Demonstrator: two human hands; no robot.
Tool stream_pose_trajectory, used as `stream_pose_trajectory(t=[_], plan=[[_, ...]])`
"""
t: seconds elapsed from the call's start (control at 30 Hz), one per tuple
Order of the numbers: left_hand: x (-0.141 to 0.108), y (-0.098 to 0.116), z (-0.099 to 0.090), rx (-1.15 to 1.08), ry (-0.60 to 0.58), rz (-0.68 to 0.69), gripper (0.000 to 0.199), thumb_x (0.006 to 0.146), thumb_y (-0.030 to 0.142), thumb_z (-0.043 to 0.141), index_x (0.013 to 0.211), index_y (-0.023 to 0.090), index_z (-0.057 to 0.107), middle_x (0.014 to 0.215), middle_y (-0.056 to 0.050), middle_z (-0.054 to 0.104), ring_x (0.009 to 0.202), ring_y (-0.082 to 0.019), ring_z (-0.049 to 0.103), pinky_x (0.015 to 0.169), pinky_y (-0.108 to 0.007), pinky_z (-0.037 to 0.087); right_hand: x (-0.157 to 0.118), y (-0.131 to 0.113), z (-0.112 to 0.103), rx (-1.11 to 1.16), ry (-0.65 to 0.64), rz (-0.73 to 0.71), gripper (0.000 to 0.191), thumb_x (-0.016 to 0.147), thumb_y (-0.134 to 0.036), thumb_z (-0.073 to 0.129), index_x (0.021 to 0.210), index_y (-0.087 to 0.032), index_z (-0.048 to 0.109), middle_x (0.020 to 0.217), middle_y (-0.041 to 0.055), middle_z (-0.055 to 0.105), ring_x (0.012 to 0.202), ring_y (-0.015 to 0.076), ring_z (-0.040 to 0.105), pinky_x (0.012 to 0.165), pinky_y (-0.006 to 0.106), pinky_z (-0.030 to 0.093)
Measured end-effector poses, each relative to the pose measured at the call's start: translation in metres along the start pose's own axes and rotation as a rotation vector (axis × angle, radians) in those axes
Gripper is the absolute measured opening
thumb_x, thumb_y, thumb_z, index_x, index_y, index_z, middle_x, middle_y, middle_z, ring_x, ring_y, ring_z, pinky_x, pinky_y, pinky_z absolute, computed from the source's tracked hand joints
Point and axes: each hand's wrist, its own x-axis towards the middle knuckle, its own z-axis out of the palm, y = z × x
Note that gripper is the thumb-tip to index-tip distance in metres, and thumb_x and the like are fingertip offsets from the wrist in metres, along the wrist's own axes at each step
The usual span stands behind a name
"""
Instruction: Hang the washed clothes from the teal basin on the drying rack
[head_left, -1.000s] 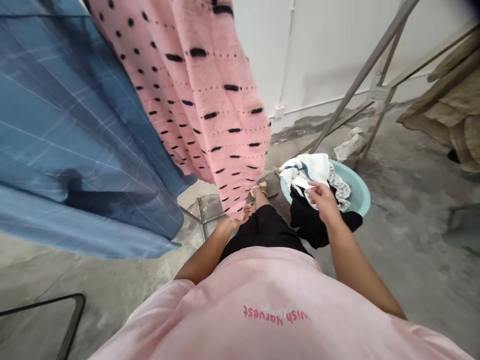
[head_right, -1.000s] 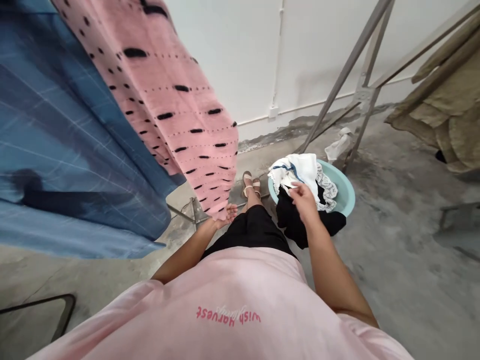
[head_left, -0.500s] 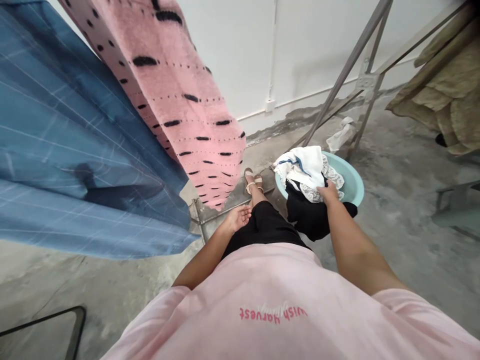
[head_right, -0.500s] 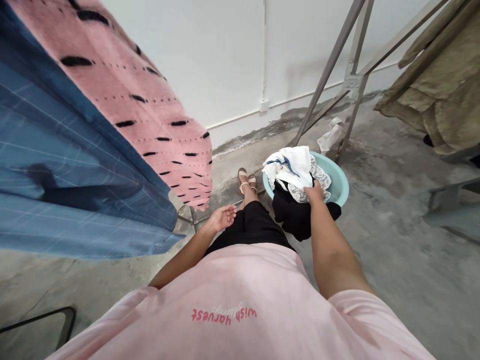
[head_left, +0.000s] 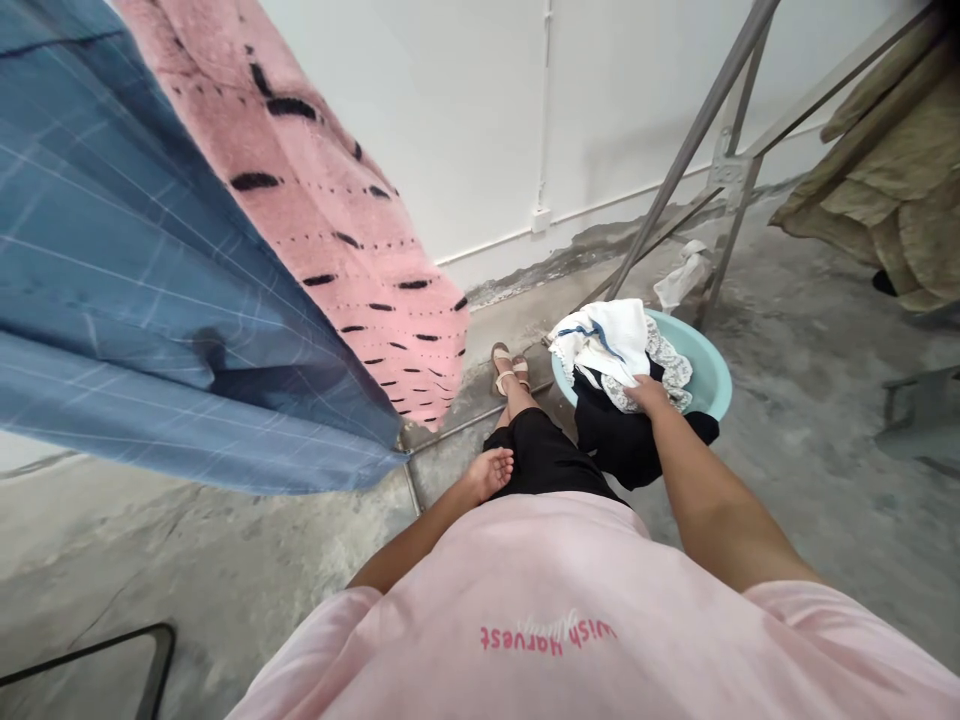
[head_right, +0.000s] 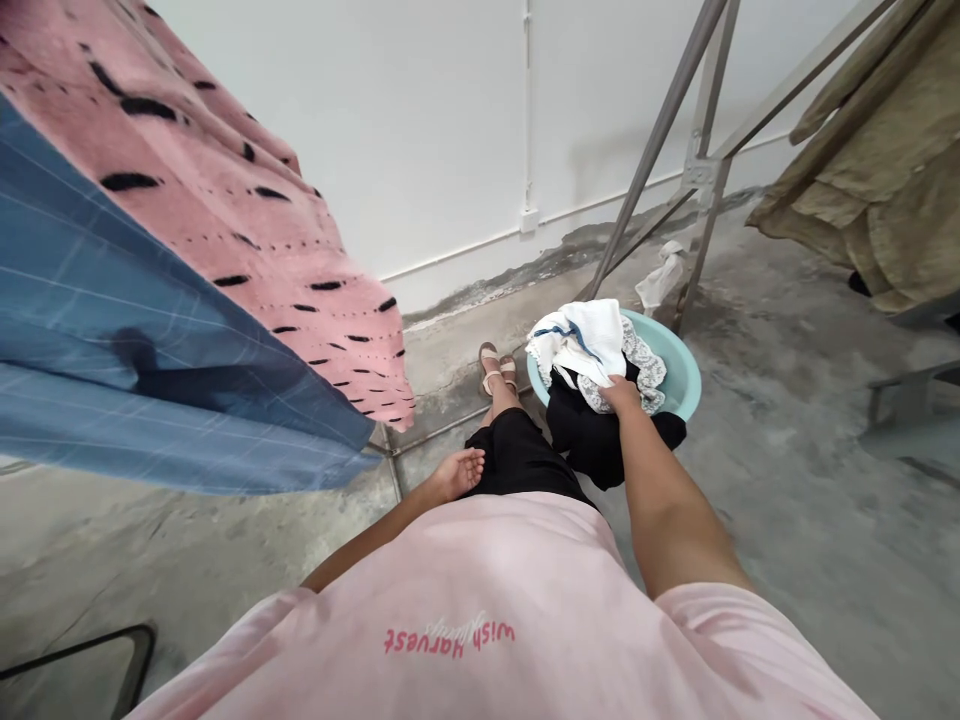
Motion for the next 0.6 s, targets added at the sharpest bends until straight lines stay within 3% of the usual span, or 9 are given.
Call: stream_pose_trajectory(t=[0.23, 0.6], plan=[[0.013, -0.002, -0.006, -0.057, 0.043, 0.036, 0.021, 0.097, 0.019, 0.049, 0.08, 0.015, 0.06, 0.072, 0.001, 0.059, 0.062, -0.007, 0.055, 0.059, -0.018, 0.049, -0.003, -0.003, 0.002, -0.027, 0.013, -0.025, 0.059, 0.07, -0.03, 0.068, 0.128, -0.017, 0.063, 0.119, 0.016, 0.065, 0.107, 0.0287, 0.062, 0.09, 0.035, 0.048], [0.017, -0.002, -0.004, -0.087, 0.052, 0.031, 0.016, 0.096, 0.022, 0.053, 0.084, 0.015, 0.061, 0.079, 0.0, 0.06, 0.066, -0.007, 0.055, 0.058, -0.018, 0.05, 0.014, 0.001, 0.0, 0.013, -0.009, 0.026, 0.064, 0.069, -0.032, 0.073, 0.129, -0.012, 0.061, 0.124, 0.0189, 0.062, 0.113, 0.0298, 0.06, 0.093, 0.034, 0.047]])
